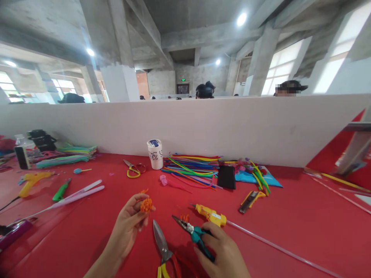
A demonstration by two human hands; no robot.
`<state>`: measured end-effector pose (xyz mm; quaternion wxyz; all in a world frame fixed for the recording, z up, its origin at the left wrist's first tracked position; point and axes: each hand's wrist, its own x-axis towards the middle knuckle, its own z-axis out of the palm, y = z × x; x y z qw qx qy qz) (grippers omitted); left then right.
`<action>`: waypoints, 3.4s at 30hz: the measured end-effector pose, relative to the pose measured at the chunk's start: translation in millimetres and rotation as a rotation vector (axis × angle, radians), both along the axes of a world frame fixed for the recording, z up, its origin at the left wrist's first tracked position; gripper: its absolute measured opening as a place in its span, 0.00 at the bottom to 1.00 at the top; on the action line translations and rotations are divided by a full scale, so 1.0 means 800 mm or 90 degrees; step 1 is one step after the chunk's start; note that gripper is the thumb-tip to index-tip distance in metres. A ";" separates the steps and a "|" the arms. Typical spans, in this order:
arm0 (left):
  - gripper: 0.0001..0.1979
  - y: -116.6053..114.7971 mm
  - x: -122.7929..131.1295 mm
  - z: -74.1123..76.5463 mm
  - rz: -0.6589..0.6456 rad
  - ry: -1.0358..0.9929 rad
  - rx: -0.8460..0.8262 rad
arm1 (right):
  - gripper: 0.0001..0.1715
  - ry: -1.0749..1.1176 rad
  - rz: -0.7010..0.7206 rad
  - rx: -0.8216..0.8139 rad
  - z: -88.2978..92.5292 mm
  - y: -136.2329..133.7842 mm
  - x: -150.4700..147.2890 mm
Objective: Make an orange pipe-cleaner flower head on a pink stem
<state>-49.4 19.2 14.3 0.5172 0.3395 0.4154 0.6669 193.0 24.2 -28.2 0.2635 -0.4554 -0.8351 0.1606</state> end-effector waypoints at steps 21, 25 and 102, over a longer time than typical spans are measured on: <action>0.15 -0.007 0.018 0.035 -0.145 0.098 0.036 | 0.08 -0.063 0.069 -0.132 0.028 -0.002 0.032; 0.11 -0.015 0.025 0.041 -0.044 0.157 0.106 | 0.07 -0.066 0.064 -0.117 0.026 -0.004 0.034; 0.04 -0.005 0.011 -0.022 -0.096 0.479 0.035 | 0.06 0.318 0.006 -0.326 0.089 0.021 -0.056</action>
